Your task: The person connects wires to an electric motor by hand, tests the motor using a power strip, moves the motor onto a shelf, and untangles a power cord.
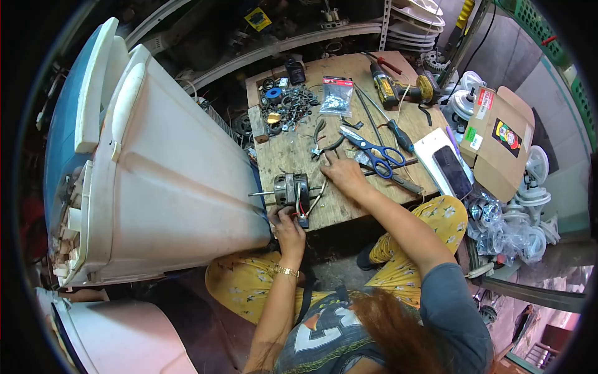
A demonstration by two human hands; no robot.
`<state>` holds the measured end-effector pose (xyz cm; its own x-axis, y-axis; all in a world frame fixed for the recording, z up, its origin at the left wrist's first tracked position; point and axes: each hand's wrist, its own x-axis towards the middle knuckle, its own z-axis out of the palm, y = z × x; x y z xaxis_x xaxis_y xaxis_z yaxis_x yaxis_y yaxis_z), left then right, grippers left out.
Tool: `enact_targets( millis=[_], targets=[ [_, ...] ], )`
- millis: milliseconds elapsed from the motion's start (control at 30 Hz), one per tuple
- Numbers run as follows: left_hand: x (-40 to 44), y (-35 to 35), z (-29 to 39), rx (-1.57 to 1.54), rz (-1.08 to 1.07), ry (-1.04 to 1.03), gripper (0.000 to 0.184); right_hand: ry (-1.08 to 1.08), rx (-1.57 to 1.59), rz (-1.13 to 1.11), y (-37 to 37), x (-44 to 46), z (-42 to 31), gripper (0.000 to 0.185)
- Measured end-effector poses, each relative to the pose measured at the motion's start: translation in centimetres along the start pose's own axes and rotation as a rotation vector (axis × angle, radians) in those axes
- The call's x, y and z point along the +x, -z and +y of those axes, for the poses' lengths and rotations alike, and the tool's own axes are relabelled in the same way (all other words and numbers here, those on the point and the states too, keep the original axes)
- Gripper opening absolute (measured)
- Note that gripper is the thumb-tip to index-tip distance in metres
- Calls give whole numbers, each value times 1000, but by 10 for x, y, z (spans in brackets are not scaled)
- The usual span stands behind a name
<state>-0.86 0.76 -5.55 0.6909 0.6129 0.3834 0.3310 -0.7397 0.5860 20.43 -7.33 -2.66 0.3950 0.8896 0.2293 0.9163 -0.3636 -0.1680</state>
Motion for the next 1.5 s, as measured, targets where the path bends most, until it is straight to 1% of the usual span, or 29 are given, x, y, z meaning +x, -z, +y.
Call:
enact_targets(
  millis=[33,100,133,233,267,300,367,467,533,567,633,667,767,800,833,867,900,967,1033,1067,1167,1200,1300,1400,1500],
  targets=[
    [2,0,1,-9,9,10,40,18,-34,-22,6,0,1,20],
    [11,-2,2,-28,21,28,42,120,-117,127,16,-11,2,17],
    [18,-6,-5,-25,20,-5,45,169,-162,203,23,-17,3,15],
    [35,-9,-9,-64,-22,21,46,34,-161,-53,48,-44,-3,12],
    [41,-10,-10,-40,-44,-7,48,22,-160,7,50,-56,-6,10],
    [44,-12,-15,-36,-47,-51,49,3,-130,-2,54,-68,-9,9],
    [48,-5,-9,4,1,-142,40,-30,-68,-20,69,-88,-16,9],
    [27,7,10,-37,209,-9,44,-75,123,-38,80,-114,-24,15],
    [16,18,33,-202,119,-196,51,-72,247,-13,84,-122,-31,18],
    [11,23,48,-285,72,-287,55,-77,311,36,85,-124,-35,18],
    [10,32,81,-309,-221,-445,57,-87,437,130,85,-127,-45,19],
    [12,37,100,-190,-259,-518,50,-106,467,125,88,-128,-49,20],
    [9,25,96,-265,-462,-356,39,-169,558,146,97,-131,-48,26],
    [10,27,99,-301,-449,-305,29,-198,601,165,101,-133,-46,28],
    [10,24,98,-340,-382,-333,19,-231,644,180,107,-137,-46,31],
    [9,24,98,-377,-366,-331,16,-409,772,179,115,-142,-48,35],
    [10,25,100,-412,-343,-330,13,-472,838,208,113,-147,-45,36],
    [7,31,107,-455,-320,-312,11,-529,1293,363,78,-156,-38,31],
    [5,30,108,-477,-296,-312,10,-650,1484,124,88,-162,-44,28],
    [2,27,106,-481,-291,-320,10,-675,1526,119,83,-164,-48,22],
    [-4,30,110,-490,-301,-353,9,-619,1525,202,72,-168,-56,18],
    [-5,32,112,-493,-303,-367,9,-648,1538,258,75,-168,-61,14],
    [-5,30,110,-541,-354,-341,9,-617,1456,324,75,-169,-66,9],
    [-11,30,114,-676,-346,-133,9,-660,1548,352,72,-170,-69,6],
    [-13,33,113,-717,-387,-118,8,-664,1737,389,67,-171,-75,7]
  ],
)
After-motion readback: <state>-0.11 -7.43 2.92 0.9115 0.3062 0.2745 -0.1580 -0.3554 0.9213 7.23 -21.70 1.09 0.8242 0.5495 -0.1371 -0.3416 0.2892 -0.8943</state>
